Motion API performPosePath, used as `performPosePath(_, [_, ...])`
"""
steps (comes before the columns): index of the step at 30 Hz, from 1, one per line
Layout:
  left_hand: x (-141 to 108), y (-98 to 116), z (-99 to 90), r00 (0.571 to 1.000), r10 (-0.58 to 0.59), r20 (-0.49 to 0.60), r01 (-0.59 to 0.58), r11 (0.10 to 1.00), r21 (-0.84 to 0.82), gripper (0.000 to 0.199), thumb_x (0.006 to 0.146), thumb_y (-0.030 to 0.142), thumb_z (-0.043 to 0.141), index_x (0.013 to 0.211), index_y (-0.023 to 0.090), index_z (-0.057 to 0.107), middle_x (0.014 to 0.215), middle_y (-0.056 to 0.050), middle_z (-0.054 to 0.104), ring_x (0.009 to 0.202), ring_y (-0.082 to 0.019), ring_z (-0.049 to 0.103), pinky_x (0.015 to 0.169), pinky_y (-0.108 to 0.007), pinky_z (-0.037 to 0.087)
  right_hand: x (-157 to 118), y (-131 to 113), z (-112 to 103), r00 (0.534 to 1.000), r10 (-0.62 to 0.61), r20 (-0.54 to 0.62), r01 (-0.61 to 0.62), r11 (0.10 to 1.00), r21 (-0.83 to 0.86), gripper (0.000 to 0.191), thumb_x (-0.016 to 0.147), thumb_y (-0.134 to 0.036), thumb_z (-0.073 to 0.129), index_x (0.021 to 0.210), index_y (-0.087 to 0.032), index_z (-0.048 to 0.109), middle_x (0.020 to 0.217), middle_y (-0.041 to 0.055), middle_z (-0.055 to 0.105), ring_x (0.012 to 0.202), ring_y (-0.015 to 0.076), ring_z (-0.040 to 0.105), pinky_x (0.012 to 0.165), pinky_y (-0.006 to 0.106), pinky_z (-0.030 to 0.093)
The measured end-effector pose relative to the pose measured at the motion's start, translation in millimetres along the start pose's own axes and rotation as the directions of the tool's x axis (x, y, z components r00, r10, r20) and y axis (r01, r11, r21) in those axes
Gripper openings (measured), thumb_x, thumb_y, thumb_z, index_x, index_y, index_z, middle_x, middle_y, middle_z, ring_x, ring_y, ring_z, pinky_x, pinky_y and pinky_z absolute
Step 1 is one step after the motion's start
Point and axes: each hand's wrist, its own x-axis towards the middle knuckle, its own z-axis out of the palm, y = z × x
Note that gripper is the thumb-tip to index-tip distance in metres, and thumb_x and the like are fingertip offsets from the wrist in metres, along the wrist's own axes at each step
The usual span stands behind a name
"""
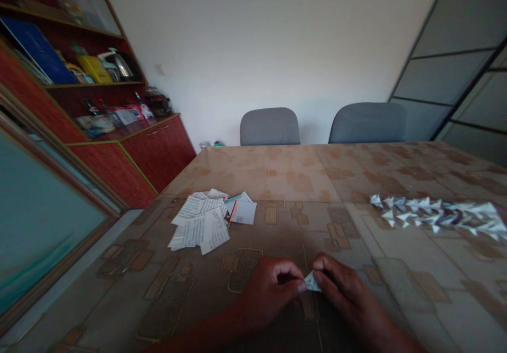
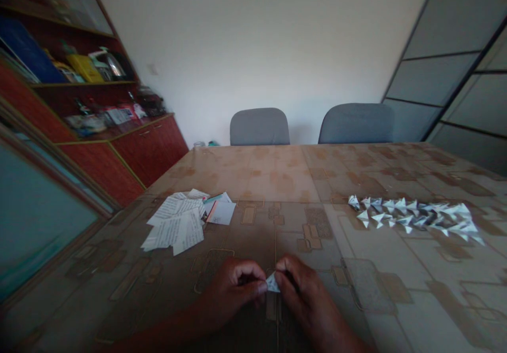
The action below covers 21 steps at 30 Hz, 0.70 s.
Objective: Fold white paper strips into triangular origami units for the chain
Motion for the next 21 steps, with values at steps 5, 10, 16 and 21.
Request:
performPosePath(5, [-0.7,1.2,1.3,1.000,-0.009,-0.024,0.007,0.995,-0.097,0.025,0.078,0.037,0.062,0.071,0.013,0.060,0.060,0.000,0.058,0.054,-0.013,0.054,0.056,-0.023,0.041,0.2,-2.1,-0.6,0.996,0.001,0.086,-0.002,1.000,0.010,0.031,0.098,-0.036,0.036,0.077,-0.021,0.053,0.075,0.0000,0.055,0.070,0.0156,0.056,0.065,0.024,0.044])
performPosePath(10, [-0.4,2.7,1.9,1.000,-0.006,0.003,0.006,0.992,-0.129,0.022,0.079,0.035,0.061,0.073,0.013,0.060,0.064,-0.001,0.061,0.058,-0.013,0.057,0.060,-0.024,0.044,0.6,-3.2,-2.2,0.999,-0.014,0.034,0.013,1.000,0.017,0.031,0.098,-0.034,0.038,0.074,-0.021,0.052,0.074,-0.0003,0.054,0.068,0.0146,0.055,0.064,0.023,0.044])
performPosePath(16, [1.9,0.0,-2.9,0.998,-0.051,-0.028,0.048,0.995,-0.090,0.021,0.078,0.033,0.063,0.072,0.013,0.061,0.064,-0.002,0.062,0.058,-0.013,0.058,0.060,-0.025,0.045,2.4,1.5,-5.0,0.999,-0.032,0.001,0.032,0.999,-0.033,0.030,0.098,-0.033,0.038,0.072,-0.021,0.050,0.071,-0.0006,0.053,0.066,0.0147,0.055,0.061,0.023,0.043])
performPosePath(21, [-0.3,1.6,-0.8,0.998,0.016,-0.058,-0.018,0.999,-0.036,0.020,0.077,0.033,0.065,0.082,0.013,0.066,0.070,-0.002,0.064,0.065,-0.015,0.059,0.063,-0.024,0.043,2.1,0.0,-4.6,0.999,-0.049,-0.004,0.049,0.998,-0.038,0.031,0.097,-0.034,0.039,0.073,-0.021,0.053,0.072,0.0000,0.055,0.067,0.0149,0.057,0.062,0.024,0.044])
